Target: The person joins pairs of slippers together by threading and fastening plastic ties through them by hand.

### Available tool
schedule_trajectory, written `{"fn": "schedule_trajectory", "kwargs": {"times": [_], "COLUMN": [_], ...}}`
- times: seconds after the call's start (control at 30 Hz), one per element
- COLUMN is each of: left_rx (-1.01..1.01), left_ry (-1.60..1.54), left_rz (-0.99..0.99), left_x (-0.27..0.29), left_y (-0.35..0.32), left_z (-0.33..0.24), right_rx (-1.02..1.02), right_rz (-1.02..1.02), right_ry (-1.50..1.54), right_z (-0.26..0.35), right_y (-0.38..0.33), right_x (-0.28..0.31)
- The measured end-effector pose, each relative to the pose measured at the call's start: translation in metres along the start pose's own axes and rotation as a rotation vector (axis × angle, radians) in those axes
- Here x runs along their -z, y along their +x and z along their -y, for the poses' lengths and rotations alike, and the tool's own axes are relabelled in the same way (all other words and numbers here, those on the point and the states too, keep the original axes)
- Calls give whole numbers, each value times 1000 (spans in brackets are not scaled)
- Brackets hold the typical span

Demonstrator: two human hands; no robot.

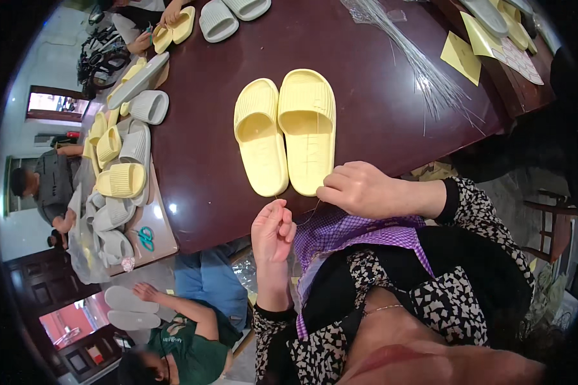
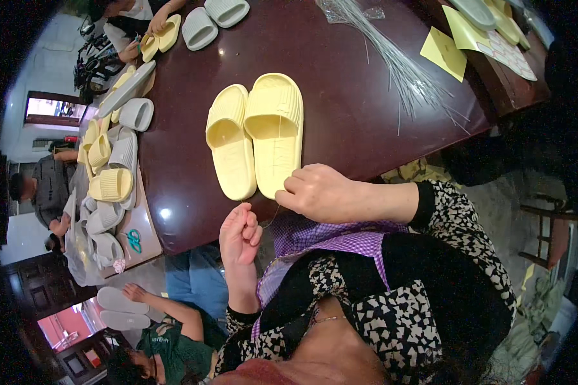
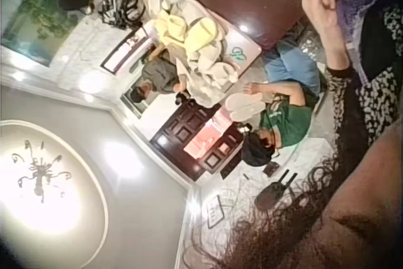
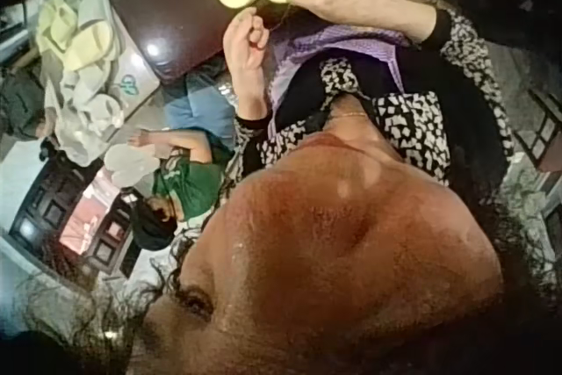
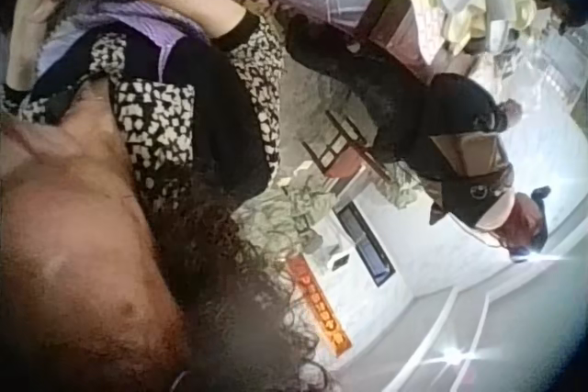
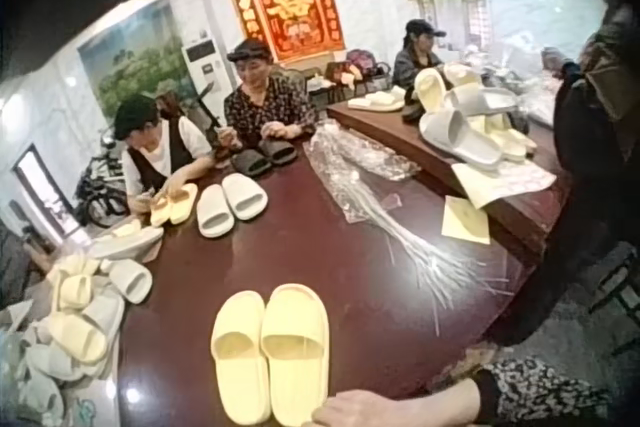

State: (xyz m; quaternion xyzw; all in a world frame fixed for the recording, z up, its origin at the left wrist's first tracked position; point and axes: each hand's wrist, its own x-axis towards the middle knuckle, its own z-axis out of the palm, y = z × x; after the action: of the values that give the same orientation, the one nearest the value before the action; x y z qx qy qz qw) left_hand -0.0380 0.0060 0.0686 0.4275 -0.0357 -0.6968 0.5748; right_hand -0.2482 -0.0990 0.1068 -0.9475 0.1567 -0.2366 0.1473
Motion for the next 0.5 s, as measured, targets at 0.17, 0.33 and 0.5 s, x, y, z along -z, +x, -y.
{"fn": "schedule_trajectory", "kwargs": {"times": [0.17,0.33,0.5], "left_rx": [29,56,29], "left_ry": [18,52,277], "left_rz": [-25,-51,-84], "left_x": [9,5,-10], "left_y": [-1,-3,25], "left_z": [1,-6,-33], "right_rx": [31,21,-105], "right_rz": [84,123,121], "right_ry": [-9,-18,-125], "right_z": [4,7,-13], "right_y": [-1,3,20], "right_x": [-12,-14,-14]}}
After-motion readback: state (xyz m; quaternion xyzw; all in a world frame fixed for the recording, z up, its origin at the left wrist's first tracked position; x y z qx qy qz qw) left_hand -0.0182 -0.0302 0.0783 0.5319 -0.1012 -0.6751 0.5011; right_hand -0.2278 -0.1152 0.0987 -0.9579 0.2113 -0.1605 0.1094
